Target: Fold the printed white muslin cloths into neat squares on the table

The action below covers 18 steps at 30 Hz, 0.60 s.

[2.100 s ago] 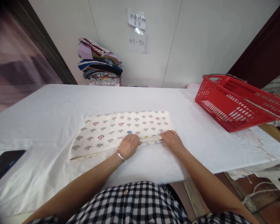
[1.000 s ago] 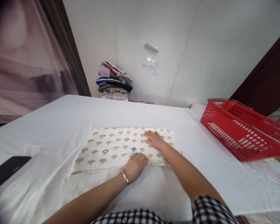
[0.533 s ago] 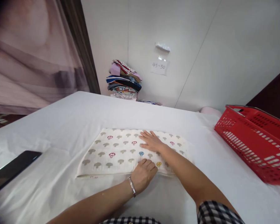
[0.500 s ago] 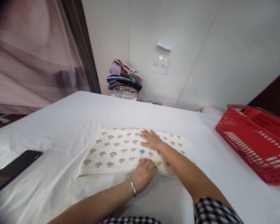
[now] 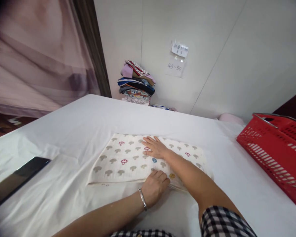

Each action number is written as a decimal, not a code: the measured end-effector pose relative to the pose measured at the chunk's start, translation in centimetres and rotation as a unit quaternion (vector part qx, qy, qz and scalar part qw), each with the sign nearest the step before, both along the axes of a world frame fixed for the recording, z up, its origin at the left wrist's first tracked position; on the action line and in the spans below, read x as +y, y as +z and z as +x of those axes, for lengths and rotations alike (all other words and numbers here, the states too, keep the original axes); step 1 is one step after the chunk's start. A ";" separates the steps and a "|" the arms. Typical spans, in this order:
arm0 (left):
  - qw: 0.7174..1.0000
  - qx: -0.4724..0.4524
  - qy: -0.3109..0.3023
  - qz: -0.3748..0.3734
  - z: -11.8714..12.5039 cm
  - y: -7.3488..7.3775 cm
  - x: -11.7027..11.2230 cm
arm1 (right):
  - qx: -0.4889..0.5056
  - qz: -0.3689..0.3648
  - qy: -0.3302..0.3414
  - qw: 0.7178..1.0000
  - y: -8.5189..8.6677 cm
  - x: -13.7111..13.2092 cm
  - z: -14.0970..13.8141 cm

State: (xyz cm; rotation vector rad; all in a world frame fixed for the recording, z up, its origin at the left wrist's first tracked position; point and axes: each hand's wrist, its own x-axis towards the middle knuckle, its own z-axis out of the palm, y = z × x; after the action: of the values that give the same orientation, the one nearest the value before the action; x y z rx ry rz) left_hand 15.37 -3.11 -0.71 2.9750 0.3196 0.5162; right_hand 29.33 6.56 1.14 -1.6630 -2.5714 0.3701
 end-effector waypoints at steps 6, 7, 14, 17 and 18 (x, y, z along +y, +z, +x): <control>1.000 -0.013 0.004 0.001 -0.2 0.0 0.2 | 0.004 0.012 -0.028 1.000 1.7 -3.8 2.0; 1.000 -0.013 0.002 -0.002 -0.2 0.0 0.2 | -0.003 0.020 -0.043 0.999 1.8 -5.0 3.1; 1.000 -0.013 0.014 -0.011 0.5 0.2 0.1 | -0.076 0.014 -0.252 0.965 -0.5 -9.6 13.8; 1.000 -0.016 0.014 -0.009 0.5 0.2 0.1 | -0.063 0.005 -0.279 0.958 -1.4 -8.9 15.7; 1.000 -0.016 0.012 -0.008 0.4 0.2 0.1 | -0.059 -0.002 -0.277 0.959 -1.4 -8.6 15.9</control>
State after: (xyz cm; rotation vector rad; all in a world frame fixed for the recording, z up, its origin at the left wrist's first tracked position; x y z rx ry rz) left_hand 15.74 -3.02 -0.48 2.9468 0.3540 0.5600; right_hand 45.19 -2.07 -0.28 -2.3568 -2.0330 0.2403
